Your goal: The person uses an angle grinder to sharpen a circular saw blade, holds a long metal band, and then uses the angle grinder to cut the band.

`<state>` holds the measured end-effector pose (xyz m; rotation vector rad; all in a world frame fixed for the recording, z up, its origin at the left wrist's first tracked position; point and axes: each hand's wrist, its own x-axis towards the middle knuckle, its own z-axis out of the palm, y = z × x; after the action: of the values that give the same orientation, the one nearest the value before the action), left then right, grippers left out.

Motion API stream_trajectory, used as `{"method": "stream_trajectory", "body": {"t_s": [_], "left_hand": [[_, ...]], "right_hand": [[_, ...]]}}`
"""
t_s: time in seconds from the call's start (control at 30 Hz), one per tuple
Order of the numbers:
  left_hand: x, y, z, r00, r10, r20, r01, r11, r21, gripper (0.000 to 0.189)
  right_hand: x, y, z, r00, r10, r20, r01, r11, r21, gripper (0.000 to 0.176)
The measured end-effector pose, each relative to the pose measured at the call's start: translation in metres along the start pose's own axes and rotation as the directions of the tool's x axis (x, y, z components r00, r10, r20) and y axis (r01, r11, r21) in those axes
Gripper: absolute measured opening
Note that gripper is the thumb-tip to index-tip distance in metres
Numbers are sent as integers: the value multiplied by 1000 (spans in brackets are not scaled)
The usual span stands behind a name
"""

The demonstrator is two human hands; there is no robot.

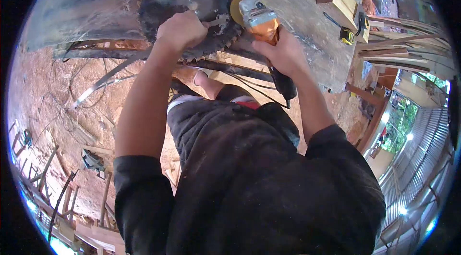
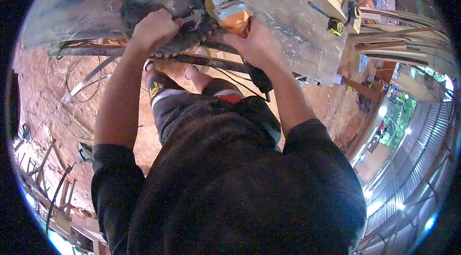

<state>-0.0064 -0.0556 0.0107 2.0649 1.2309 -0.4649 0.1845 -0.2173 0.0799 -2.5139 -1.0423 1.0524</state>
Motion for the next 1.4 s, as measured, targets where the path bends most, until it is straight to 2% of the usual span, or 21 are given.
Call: {"method": "stream_trajectory", "body": {"t_s": [0.1,0.17,0.27,0.4,0.47,0.5,0.57,0.6,0.67,0.8,0.87,0.9,0.97,1.13,1.17,1.23,1.3,1.4], "left_hand": [[-6,6,-12,999,-12,45,12,1000,-2,51],[-8,10,-13,997,-23,69,23,1000,-4,50],[-7,11,-11,995,-38,88,38,999,4,48],[0,6,-3,997,-33,63,32,999,21,48],[1,4,-1,998,-27,64,25,999,24,48],[1,2,0,1000,4,30,-4,1000,10,51],[1,1,2,999,33,-2,-33,999,-4,56],[-1,2,0,1000,27,-3,-27,1000,-6,57],[-1,3,0,1000,20,-2,-21,1000,-8,57],[0,2,1,1000,27,8,-27,1000,14,58],[1,1,2,999,33,-9,-33,999,18,57],[2,0,2,999,37,4,-37,999,14,57],[6,-2,3,999,39,18,-40,999,11,57],[8,-3,8,999,30,-20,-30,1000,1,58],[9,-2,7,999,32,-17,-32,1000,1,58],[9,4,-2,992,-39,120,36,999,32,53],[6,6,-5,991,-40,126,36,999,39,53],[6,6,-5,990,-43,133,37,998,46,53]], "right_hand": [[1,-4,5,1000,-12,4,13,998,-59,69],[4,0,11,996,-84,-6,82,988,-131,73],[-1,-5,9,996,-72,-57,62,986,-156,77],[4,-2,6,999,-27,-40,23,994,-103,70],[1,-10,3,997,-76,19,78,992,-103,76],[2,-6,5,997,-73,19,75,992,-101,76],[5,5,13,986,-165,-13,163,981,-107,76],[5,5,13,986,-165,-13,162,981,-107,76],[6,3,10,998,-66,-17,64,994,-91,76],[0,-8,5,999,-53,-2,53,989,-135,75],[4,6,12,984,-178,-27,178,984,-8,73],[4,4,11,984,-177,-27,177,984,-8,73],[3,-4,5,1000,-28,-12,27,999,-47,69],[-4,-14,6,994,-109,-22,107,992,-70,65],[-5,-12,7,989,-142,-36,139,988,-73,64],[1,-6,10,993,-109,-36,109,994,-19,63],[1,-7,10,996,-80,-33,81,996,36,61],[-2,-11,8,995,-92,-28,90,993,-71,62]]}}
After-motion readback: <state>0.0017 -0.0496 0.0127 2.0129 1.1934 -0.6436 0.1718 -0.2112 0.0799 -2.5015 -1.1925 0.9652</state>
